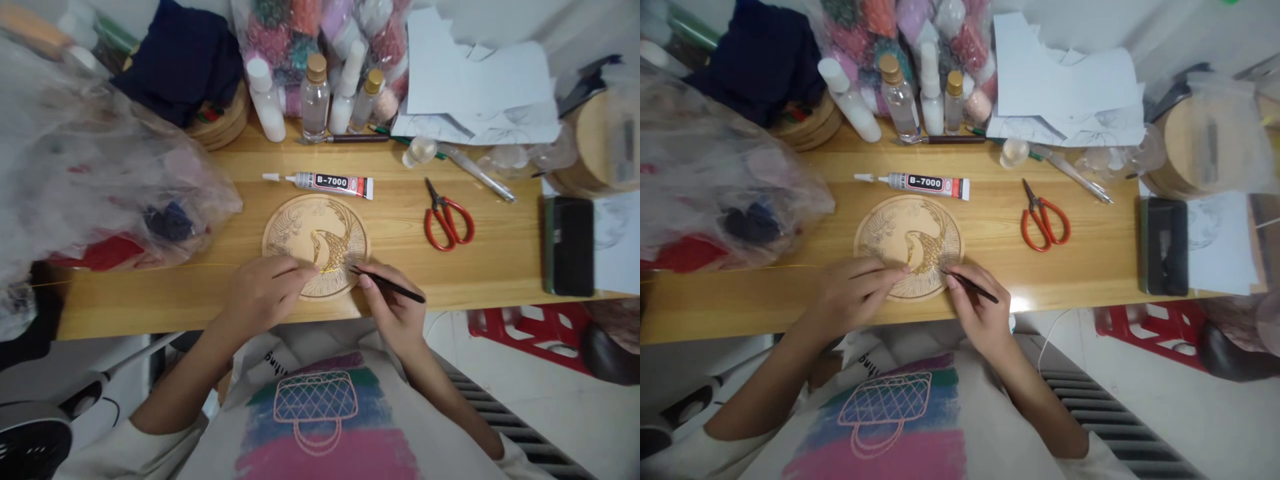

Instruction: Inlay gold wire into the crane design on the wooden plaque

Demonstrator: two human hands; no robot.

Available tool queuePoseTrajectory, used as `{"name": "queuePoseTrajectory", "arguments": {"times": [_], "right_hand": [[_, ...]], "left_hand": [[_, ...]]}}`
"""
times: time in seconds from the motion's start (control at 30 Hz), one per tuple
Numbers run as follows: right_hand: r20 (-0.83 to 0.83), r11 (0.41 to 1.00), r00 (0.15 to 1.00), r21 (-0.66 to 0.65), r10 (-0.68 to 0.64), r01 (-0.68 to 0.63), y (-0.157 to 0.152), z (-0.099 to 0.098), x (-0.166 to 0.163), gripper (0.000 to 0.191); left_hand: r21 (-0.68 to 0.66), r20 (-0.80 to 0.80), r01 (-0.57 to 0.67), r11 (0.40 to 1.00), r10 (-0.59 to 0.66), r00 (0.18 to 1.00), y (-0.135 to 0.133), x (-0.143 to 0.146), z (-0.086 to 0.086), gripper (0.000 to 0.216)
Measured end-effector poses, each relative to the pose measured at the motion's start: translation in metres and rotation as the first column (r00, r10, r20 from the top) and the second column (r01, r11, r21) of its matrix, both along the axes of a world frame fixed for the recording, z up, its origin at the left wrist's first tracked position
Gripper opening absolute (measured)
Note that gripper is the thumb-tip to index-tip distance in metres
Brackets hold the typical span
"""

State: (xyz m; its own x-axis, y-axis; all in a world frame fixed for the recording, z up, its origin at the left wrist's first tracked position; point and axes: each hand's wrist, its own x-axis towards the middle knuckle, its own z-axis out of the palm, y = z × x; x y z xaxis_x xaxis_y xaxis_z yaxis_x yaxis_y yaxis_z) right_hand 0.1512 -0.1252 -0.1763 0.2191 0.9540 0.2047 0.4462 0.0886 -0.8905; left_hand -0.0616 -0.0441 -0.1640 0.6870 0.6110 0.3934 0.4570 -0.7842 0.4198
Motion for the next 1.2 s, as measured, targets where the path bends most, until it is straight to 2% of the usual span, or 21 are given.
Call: {"name": "queuePoseTrajectory", "arguments": {"times": [0.3, 0.5, 0.67, 0.87, 1.2], "right_hand": [[0.023, 0.994, 0.994, 0.029, 0.107, -0.108, 0.016, 0.001, 0.014, 0.019], [0.033, 0.995, 0.996, 0.046, 0.087, -0.088, 0.014, -0.001, 0.015, 0.021], [0.015, 0.997, 0.997, 0.034, 0.07, -0.071, 0.013, -0.004, 0.016, 0.021], [-0.001, 0.996, 0.996, 0.024, 0.087, -0.087, 0.014, -0.003, 0.016, 0.023], [-0.003, 0.995, 0.995, 0.036, 0.097, -0.097, 0.014, -0.001, 0.016, 0.02]], "left_hand": [[-0.068, 0.029, -0.122, 0.99, 0.125, 0.992, -0.011, 0.011, -0.006, 0.018], [-0.13, 0.048, -0.154, 0.98, 0.161, 0.986, -0.018, 0.017, -0.003, 0.017], [-0.174, 0.058, -0.242, 0.955, 0.255, 0.965, -0.026, 0.023, 0.001, 0.016], [-0.226, 0.039, -0.237, 0.945, 0.252, 0.967, -0.028, 0.026, 0.001, 0.018], [-0.208, 0.04, -0.233, 0.95, 0.246, 0.968, -0.029, 0.025, -0.002, 0.019]]}}
